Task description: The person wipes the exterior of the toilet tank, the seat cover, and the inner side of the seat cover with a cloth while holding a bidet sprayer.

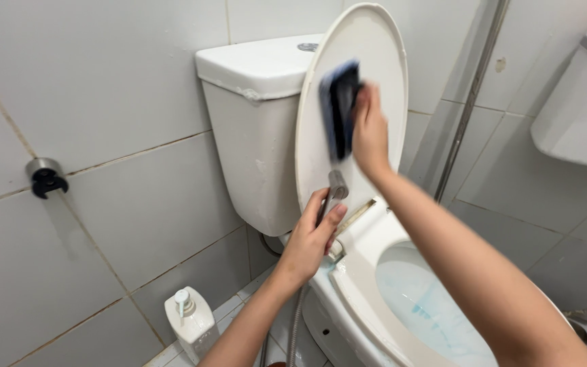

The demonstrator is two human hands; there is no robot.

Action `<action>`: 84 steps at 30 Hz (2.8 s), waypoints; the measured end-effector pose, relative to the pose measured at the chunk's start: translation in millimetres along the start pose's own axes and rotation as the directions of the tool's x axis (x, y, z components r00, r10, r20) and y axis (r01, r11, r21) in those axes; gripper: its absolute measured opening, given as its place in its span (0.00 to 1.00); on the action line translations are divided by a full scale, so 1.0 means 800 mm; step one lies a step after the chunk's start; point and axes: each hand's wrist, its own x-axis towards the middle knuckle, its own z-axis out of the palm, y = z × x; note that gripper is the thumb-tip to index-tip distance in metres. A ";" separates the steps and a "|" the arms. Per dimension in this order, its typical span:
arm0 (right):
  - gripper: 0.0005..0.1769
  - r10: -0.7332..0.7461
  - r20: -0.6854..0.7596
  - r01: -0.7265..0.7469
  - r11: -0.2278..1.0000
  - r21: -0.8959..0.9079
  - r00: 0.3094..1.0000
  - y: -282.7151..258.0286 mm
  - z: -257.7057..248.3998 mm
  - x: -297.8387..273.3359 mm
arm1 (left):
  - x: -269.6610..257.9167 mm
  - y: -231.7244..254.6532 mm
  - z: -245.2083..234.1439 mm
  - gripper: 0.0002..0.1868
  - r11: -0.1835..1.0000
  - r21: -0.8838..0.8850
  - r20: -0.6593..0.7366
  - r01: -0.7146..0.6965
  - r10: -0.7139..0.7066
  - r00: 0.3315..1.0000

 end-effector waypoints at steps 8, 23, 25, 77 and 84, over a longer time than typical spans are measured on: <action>0.24 0.138 0.313 -0.236 0.925 0.299 0.940 0.122 -0.038 -0.127 | 0.038 0.010 0.027 0.32 0.954 -0.261 0.006 -0.150 0.157 0.988; 0.27 0.000 0.335 -0.160 0.879 0.450 0.942 0.033 -0.037 -0.109 | 0.054 -0.020 -0.005 0.38 0.944 -0.306 0.080 -0.124 0.155 0.985; 0.25 -0.159 0.354 0.001 0.913 0.408 0.921 0.040 -0.041 -0.149 | 0.055 -0.021 -0.008 0.40 0.955 -0.266 0.086 -0.135 0.162 0.983; 0.15 0.155 0.590 -0.515 0.689 0.511 0.793 0.141 -0.050 -0.209 | 0.074 -0.056 0.006 0.32 0.910 -0.259 0.080 -0.324 0.354 0.932; 0.15 0.412 0.233 -0.465 0.843 0.269 0.881 0.173 -0.040 -0.149 | 0.071 -0.051 0.022 0.29 0.909 -0.272 0.061 -0.314 0.342 0.938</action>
